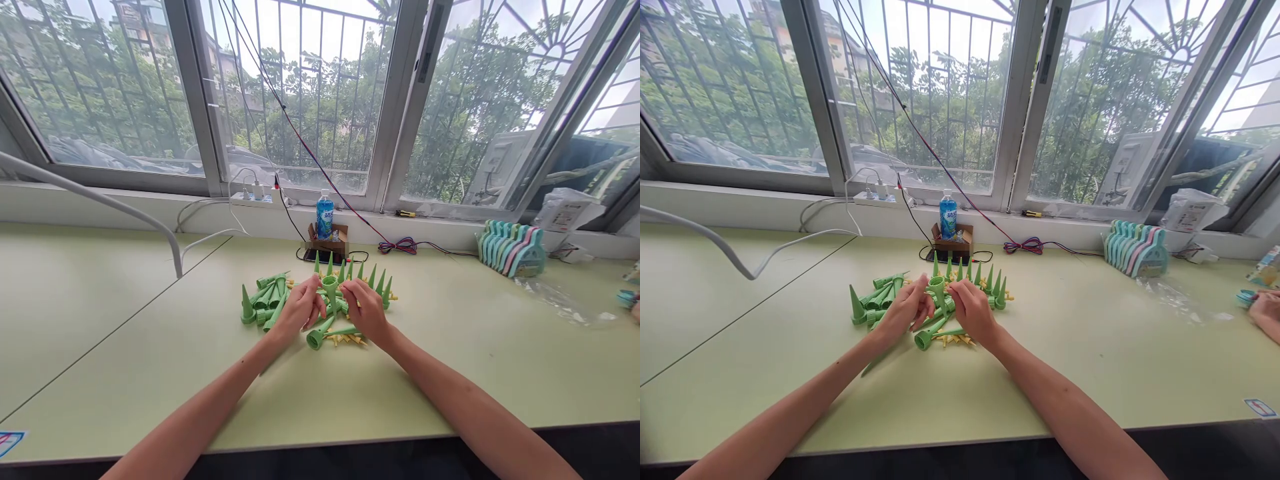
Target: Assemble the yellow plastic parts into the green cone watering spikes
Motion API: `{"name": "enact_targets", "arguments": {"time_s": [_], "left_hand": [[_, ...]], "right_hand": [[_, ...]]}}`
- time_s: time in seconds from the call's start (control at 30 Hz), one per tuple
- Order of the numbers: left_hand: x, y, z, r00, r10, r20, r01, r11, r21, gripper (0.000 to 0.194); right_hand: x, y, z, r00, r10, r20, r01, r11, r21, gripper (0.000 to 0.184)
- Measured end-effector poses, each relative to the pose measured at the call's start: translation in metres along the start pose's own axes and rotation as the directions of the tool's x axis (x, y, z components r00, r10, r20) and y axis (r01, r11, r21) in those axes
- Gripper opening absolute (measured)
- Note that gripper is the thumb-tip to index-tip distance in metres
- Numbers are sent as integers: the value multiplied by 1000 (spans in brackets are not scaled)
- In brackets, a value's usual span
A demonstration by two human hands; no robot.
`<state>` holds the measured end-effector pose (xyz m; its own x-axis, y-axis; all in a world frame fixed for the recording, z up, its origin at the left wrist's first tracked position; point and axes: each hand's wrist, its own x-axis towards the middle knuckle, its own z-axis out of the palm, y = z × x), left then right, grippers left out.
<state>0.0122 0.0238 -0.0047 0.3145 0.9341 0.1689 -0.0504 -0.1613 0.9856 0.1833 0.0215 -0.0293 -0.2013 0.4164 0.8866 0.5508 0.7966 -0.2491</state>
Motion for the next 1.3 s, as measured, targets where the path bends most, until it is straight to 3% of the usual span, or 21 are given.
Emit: {"name": "enact_targets", "arguments": {"time_s": [0.17,0.37,0.77,1.3], "left_hand": [[-3,4,0,994,-80,75,84,995,-54,52],[-4,5,-2,990,-81,119,91,993,-77,52],[0,-2,-8,993,-1,120,6,999,-40,48],[-1,-9,-10,972,231,43,-234,939,252,33]], "right_hand": [[-3,0,2,997,-57,56,55,998,30,22],[-3,0,3,996,-64,69,60,996,67,21],[0,-1,2,998,-7,65,2,997,80,19],[-1,3,7,990,128,63,-133,988,81,25]]}}
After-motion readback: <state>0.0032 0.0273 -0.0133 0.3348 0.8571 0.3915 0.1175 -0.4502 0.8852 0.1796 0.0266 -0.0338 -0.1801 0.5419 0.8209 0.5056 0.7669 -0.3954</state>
